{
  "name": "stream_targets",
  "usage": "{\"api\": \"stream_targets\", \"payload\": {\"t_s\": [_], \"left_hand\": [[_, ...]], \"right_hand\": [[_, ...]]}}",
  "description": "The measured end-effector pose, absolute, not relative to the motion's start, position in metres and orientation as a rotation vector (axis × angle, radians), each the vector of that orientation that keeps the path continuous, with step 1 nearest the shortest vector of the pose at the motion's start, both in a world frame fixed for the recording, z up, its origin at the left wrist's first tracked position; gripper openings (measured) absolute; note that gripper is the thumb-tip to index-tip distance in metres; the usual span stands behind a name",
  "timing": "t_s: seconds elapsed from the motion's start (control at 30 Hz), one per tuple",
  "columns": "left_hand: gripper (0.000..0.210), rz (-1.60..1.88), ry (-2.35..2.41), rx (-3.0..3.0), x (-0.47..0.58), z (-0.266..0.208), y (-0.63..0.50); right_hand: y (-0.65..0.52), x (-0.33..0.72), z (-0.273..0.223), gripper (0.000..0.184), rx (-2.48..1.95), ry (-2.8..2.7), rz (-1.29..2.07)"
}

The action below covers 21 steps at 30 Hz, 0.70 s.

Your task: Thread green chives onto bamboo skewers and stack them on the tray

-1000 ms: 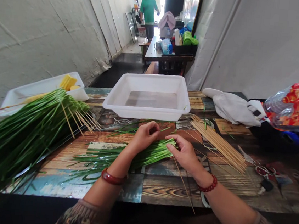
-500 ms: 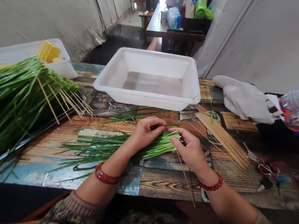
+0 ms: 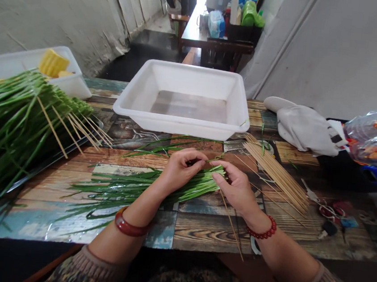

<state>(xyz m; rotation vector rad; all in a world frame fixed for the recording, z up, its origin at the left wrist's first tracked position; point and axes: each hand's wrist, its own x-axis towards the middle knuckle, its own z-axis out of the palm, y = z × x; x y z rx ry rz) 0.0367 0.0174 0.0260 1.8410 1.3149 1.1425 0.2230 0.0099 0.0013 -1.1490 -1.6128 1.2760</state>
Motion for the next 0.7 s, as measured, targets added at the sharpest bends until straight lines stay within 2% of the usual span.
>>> {"api": "stream_targets", "payload": {"t_s": [0.7], "left_hand": [[0.014, 1.107, 1.309, 1.862, 0.0374, 0.0280, 0.0168]], "right_hand": [[0.0101, 0.2212, 0.0056, 0.030, -1.189, -1.618, 1.261]]}}
